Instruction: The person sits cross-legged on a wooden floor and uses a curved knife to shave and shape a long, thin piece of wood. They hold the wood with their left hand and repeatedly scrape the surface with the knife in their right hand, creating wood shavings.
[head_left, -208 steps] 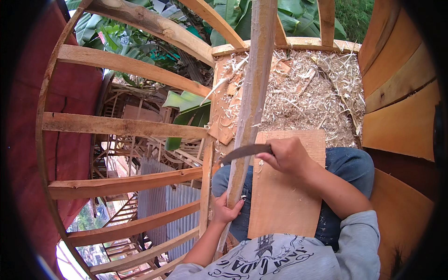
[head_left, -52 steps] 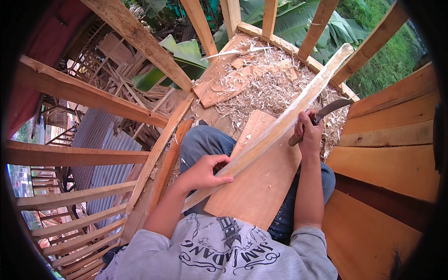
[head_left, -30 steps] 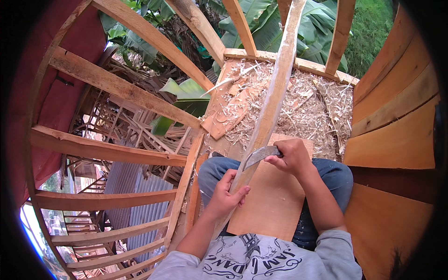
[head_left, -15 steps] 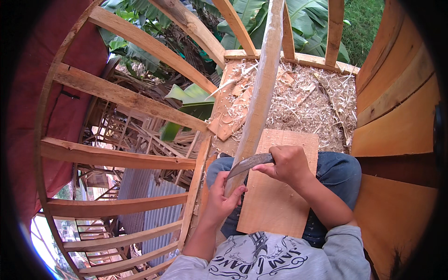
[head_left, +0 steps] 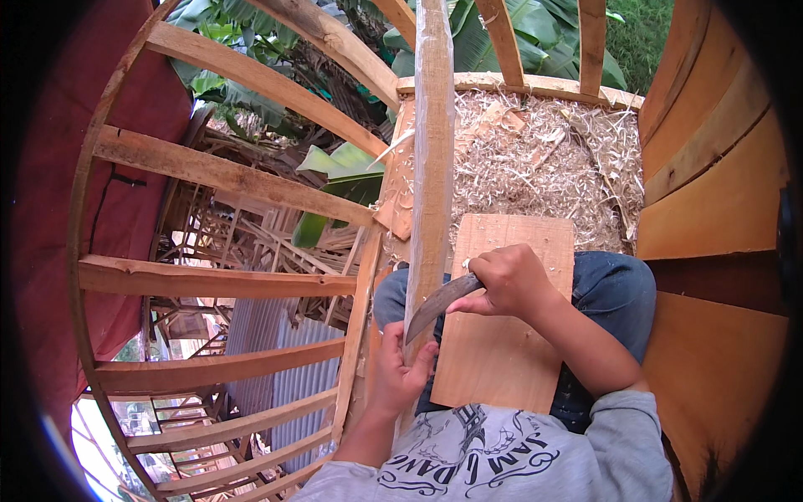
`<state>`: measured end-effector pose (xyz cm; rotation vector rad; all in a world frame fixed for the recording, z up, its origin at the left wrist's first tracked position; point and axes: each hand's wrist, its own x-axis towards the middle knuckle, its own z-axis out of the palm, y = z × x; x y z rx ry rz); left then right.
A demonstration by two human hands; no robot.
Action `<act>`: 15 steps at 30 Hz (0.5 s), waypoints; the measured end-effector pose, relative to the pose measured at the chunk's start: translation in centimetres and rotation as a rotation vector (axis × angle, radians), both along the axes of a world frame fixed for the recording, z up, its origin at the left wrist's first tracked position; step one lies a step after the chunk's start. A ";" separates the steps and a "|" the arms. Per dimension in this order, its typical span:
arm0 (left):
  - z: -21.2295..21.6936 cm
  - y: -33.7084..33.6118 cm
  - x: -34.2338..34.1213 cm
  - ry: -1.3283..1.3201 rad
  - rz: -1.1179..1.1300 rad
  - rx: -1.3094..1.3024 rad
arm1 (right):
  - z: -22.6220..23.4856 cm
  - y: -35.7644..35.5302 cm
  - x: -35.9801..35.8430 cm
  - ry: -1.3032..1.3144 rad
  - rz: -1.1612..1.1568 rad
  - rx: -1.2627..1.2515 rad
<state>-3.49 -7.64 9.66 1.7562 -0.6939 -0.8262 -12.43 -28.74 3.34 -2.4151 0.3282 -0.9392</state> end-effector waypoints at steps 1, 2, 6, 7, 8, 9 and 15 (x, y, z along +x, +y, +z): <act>-0.5 0.4 -0.2 -0.002 0.011 -0.005 | -0.4 -0.2 0.0 -0.001 0.019 -0.006; -0.8 0.7 -0.3 -0.005 0.024 -0.011 | -0.8 -0.3 0.0 0.040 0.029 0.010; -1.5 1.6 -0.2 -0.128 0.017 0.065 | -1.7 -0.4 0.3 0.078 0.049 0.013; -1.8 1.6 -0.2 -0.216 -0.017 0.092 | -1.8 -0.2 0.3 0.056 0.048 -0.001; -1.9 1.5 -0.1 -0.304 -0.053 0.119 | -1.8 0.0 0.4 0.049 0.031 0.006; -1.8 1.5 -0.2 -0.348 -0.056 0.127 | -1.7 0.3 0.4 0.042 0.014 0.013; -0.4 0.9 -0.8 -0.409 -0.030 0.163 | -1.3 1.0 0.5 0.063 -0.129 0.031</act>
